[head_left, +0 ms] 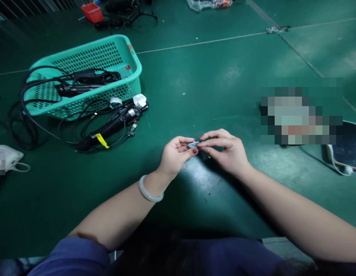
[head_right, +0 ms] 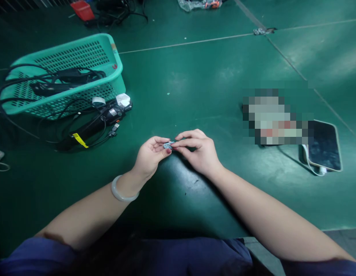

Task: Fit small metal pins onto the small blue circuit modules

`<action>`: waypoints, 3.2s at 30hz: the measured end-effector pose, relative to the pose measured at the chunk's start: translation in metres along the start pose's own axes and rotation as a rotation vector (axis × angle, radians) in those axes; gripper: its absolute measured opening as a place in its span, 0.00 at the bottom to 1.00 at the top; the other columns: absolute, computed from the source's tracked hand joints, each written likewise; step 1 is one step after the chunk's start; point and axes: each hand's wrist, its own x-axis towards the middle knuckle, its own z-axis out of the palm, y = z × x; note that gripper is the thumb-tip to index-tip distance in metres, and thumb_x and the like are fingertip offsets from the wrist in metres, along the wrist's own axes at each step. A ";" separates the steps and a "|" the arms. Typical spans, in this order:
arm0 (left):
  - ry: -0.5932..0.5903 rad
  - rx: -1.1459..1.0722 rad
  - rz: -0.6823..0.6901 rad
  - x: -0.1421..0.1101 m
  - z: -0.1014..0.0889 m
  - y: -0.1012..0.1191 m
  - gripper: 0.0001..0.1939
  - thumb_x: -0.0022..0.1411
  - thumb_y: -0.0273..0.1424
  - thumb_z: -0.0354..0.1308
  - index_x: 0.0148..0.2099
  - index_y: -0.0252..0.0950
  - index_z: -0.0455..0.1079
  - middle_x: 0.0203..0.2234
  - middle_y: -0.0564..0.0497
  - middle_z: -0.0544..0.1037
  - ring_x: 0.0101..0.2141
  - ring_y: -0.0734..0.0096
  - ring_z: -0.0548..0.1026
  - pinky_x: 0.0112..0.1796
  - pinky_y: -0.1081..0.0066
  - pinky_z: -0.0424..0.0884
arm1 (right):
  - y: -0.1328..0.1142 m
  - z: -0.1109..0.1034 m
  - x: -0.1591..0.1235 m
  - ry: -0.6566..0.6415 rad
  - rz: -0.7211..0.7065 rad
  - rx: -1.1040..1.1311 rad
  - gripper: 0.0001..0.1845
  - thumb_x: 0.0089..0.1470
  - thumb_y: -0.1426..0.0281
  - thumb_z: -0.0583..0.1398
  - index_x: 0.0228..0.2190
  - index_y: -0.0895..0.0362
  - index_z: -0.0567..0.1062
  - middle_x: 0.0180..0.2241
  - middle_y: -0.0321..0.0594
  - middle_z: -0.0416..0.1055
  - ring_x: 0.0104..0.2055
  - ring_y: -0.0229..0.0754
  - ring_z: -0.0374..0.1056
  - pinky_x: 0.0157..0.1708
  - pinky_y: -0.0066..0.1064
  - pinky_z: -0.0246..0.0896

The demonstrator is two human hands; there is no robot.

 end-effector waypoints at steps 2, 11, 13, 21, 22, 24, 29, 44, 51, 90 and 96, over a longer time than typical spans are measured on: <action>-0.006 0.009 0.005 0.000 0.000 0.000 0.20 0.37 0.29 0.73 0.34 0.33 0.71 0.28 0.52 0.79 0.32 0.75 0.77 0.39 0.71 0.73 | -0.001 0.000 0.000 -0.029 0.055 0.041 0.04 0.49 0.70 0.65 0.29 0.50 0.81 0.35 0.38 0.77 0.38 0.41 0.70 0.43 0.39 0.66; 0.026 0.072 -0.005 -0.001 0.001 0.001 0.19 0.39 0.27 0.72 0.35 0.33 0.71 0.30 0.51 0.79 0.34 0.73 0.78 0.42 0.68 0.72 | 0.012 -0.035 0.012 -0.472 0.383 -0.092 0.09 0.44 0.65 0.65 0.31 0.54 0.79 0.28 0.37 0.74 0.28 0.39 0.66 0.31 0.33 0.62; 0.031 0.081 -0.017 -0.001 0.001 0.001 0.19 0.39 0.27 0.71 0.35 0.33 0.71 0.29 0.50 0.79 0.34 0.72 0.78 0.41 0.67 0.72 | 0.019 -0.043 0.014 -0.599 0.331 -0.155 0.08 0.43 0.66 0.65 0.30 0.54 0.78 0.31 0.37 0.74 0.31 0.40 0.67 0.33 0.33 0.62; 0.034 0.087 -0.018 -0.001 0.001 0.001 0.19 0.38 0.27 0.72 0.35 0.33 0.71 0.30 0.50 0.79 0.34 0.72 0.78 0.43 0.66 0.72 | 0.027 -0.028 0.010 -0.591 0.075 -0.248 0.08 0.53 0.74 0.56 0.27 0.56 0.76 0.31 0.39 0.72 0.35 0.39 0.68 0.38 0.31 0.62; 0.036 0.089 -0.018 -0.001 0.001 0.002 0.19 0.38 0.27 0.71 0.35 0.33 0.71 0.30 0.50 0.79 0.34 0.72 0.78 0.43 0.66 0.72 | 0.028 -0.025 0.010 -0.571 0.042 -0.263 0.10 0.54 0.74 0.55 0.28 0.56 0.76 0.31 0.40 0.72 0.35 0.40 0.68 0.38 0.31 0.62; 0.042 0.094 -0.016 -0.001 0.002 0.002 0.19 0.39 0.27 0.71 0.35 0.33 0.71 0.30 0.50 0.79 0.34 0.73 0.77 0.43 0.66 0.72 | 0.030 -0.020 0.011 -0.535 -0.013 -0.309 0.12 0.56 0.74 0.53 0.28 0.57 0.76 0.32 0.42 0.73 0.37 0.42 0.68 0.39 0.33 0.62; 0.053 0.086 -0.017 -0.001 0.003 0.003 0.19 0.38 0.28 0.72 0.35 0.33 0.71 0.30 0.51 0.79 0.33 0.74 0.77 0.42 0.68 0.73 | 0.027 -0.016 0.011 -0.465 -0.002 -0.351 0.11 0.56 0.72 0.54 0.28 0.58 0.76 0.32 0.43 0.73 0.36 0.43 0.68 0.39 0.34 0.64; 0.051 0.104 -0.002 -0.001 0.002 0.002 0.20 0.38 0.29 0.72 0.36 0.33 0.72 0.31 0.50 0.79 0.34 0.73 0.77 0.45 0.65 0.71 | 0.025 -0.003 0.029 -0.232 0.470 -0.338 0.08 0.47 0.67 0.62 0.25 0.55 0.81 0.26 0.40 0.78 0.30 0.43 0.73 0.33 0.33 0.66; 0.071 0.098 0.008 -0.001 0.002 0.003 0.18 0.40 0.28 0.71 0.35 0.33 0.71 0.32 0.50 0.78 0.34 0.73 0.77 0.43 0.67 0.72 | 0.040 -0.020 0.019 -0.358 0.039 -0.220 0.10 0.52 0.72 0.58 0.34 0.55 0.80 0.35 0.42 0.75 0.36 0.41 0.71 0.40 0.34 0.65; 0.032 0.108 -0.003 -0.001 0.003 -0.001 0.18 0.38 0.27 0.71 0.35 0.33 0.71 0.31 0.51 0.78 0.35 0.71 0.77 0.44 0.65 0.72 | -0.001 -0.009 0.011 -0.217 -0.215 -0.419 0.10 0.57 0.67 0.56 0.32 0.54 0.77 0.36 0.44 0.74 0.37 0.43 0.70 0.35 0.34 0.67; 0.031 0.045 0.001 -0.001 0.003 0.001 0.16 0.40 0.24 0.70 0.35 0.34 0.72 0.32 0.51 0.78 0.35 0.73 0.77 0.44 0.67 0.71 | -0.005 -0.013 0.012 -0.114 -0.194 -0.334 0.08 0.56 0.68 0.58 0.32 0.54 0.78 0.35 0.42 0.74 0.36 0.41 0.71 0.37 0.33 0.67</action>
